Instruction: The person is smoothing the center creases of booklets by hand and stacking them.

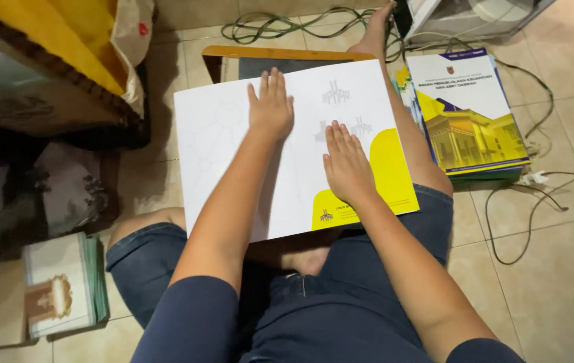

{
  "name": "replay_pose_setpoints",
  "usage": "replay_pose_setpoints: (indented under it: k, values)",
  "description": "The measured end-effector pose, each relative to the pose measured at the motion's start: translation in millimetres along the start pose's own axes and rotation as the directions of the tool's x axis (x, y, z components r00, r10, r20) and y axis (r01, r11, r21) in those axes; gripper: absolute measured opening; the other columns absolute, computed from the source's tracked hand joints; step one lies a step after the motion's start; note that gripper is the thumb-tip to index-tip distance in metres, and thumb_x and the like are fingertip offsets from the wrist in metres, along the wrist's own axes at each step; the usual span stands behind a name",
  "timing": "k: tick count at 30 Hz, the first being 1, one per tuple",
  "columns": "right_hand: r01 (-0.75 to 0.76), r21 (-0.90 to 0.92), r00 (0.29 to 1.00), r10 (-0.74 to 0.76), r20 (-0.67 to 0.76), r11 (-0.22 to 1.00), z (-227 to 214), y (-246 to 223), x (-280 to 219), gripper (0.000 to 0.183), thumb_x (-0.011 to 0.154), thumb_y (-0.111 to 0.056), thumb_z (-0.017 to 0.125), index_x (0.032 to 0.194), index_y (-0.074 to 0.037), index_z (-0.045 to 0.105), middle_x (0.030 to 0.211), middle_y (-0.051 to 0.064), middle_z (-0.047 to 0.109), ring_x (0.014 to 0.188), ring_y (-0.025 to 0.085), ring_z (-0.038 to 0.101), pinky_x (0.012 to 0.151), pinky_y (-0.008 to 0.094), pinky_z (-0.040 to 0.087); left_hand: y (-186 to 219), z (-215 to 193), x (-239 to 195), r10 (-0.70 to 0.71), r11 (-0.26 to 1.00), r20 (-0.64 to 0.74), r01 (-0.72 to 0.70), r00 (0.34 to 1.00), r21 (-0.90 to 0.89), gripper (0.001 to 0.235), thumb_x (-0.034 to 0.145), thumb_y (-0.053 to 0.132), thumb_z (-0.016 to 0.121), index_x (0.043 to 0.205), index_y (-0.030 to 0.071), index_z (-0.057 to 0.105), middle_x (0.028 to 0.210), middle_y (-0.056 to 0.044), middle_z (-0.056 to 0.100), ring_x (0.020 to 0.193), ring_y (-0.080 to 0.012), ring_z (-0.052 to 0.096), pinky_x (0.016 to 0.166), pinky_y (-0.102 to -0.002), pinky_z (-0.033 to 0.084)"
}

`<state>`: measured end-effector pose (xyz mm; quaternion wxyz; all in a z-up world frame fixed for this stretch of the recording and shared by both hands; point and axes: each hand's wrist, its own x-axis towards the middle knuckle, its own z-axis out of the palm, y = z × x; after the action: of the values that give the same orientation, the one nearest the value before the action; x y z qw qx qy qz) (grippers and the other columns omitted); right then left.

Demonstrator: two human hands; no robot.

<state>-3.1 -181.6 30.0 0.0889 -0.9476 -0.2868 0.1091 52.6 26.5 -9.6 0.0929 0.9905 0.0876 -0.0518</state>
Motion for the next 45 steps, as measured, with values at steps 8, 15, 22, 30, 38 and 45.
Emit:
replay_pose_setpoints:
  k: [8, 15, 22, 30, 38, 45]
  values:
    - [0.005, 0.011, 1.0, -0.005, -0.017, 1.0, 2.2, 1.4, -1.1, 0.056, 0.11, -0.025, 0.028, 0.16, -0.001, 0.028, 0.167, 0.022, 0.022, 0.157, 0.031, 0.018, 0.127, 0.043, 0.008, 23.0, 14.8, -73.5, 0.059, 0.997, 0.049, -0.061, 0.997, 0.038, 0.064, 0.108, 0.036, 0.021, 0.162, 0.0, 0.017, 0.171, -0.017, 0.015, 0.159, -0.0317, 0.01, 0.126, -0.057, 0.005]
    - [0.024, 0.012, 0.999, -0.024, -0.041, 1.0, 2.9, 2.3, -2.8, 0.056, 0.11, -0.026, 0.028, 0.16, -0.001, 0.028, 0.167, 0.022, 0.022, 0.156, 0.03, 0.018, 0.127, 0.044, 0.008, 55.1, 7.7, -204.0, 0.163, 0.987, 0.183, -0.159, 0.97, -0.035, 0.065, 0.106, 0.035, 0.014, 0.161, 0.001, 0.018, 0.17, -0.02, 0.014, 0.158, -0.0335, 0.009, 0.124, -0.058, 0.004]
    - [0.016, 0.001, 1.0, -0.016, -0.024, 1.0, 5.4, 5.1, 1.1, 0.057, 0.11, -0.026, 0.028, 0.161, 0.0, 0.026, 0.168, 0.023, 0.02, 0.157, 0.032, 0.016, 0.126, 0.044, 0.007, 24.4, 15.5, -91.4, 0.117, 0.993, 0.11, -0.116, 0.987, -0.015, 0.066, 0.106, 0.035, 0.02, 0.162, 0.0, 0.016, 0.17, -0.02, 0.014, 0.158, -0.0331, 0.01, 0.125, -0.059, 0.004]
    - [-0.001, 0.011, 1.0, 0.001, -0.019, 1.0, 1.6, 0.6, -1.0, 0.056, 0.11, -0.026, 0.029, 0.16, -0.001, 0.029, 0.167, 0.021, 0.023, 0.156, 0.031, 0.019, 0.126, 0.043, 0.008, 7.3, 2.7, -23.6, -0.018, 1.0, 0.056, 0.018, 0.998, -0.006, 0.062, 0.109, 0.031, 0.017, 0.162, -0.001, 0.014, 0.171, -0.018, 0.008, 0.159, -0.0304, 0.005, 0.126, -0.057, 0.005]
    - [-0.001, 0.045, 1.0, 0.002, -0.012, 0.999, 2.1, 2.0, -2.0, 0.057, 0.11, -0.025, 0.026, 0.161, -0.001, 0.025, 0.168, 0.021, 0.019, 0.157, 0.029, 0.015, 0.126, 0.043, 0.007, 40.0, 12.0, -180.7, 0.151, 0.988, 0.164, -0.147, 0.975, -0.039, 0.064, 0.106, 0.031, 0.017, 0.162, 0.0, 0.016, 0.17, -0.018, 0.013, 0.158, -0.0326, 0.01, 0.124, -0.059, 0.005]
    - [0.003, -0.005, 0.999, -0.003, -0.033, 1.0, 8.8, 5.6, 1.0, 0.056, 0.11, -0.027, 0.03, 0.161, -0.004, 0.029, 0.167, 0.022, 0.024, 0.156, 0.03, 0.018, 0.126, 0.042, 0.008, 31.6, -1.8, -149.3, 0.166, 0.985, 0.185, -0.155, 0.969, -0.07, 0.063, 0.106, 0.03, 0.019, 0.162, 0.002, 0.017, 0.17, -0.018, 0.014, 0.158, -0.033, 0.012, 0.124, -0.06, 0.006]
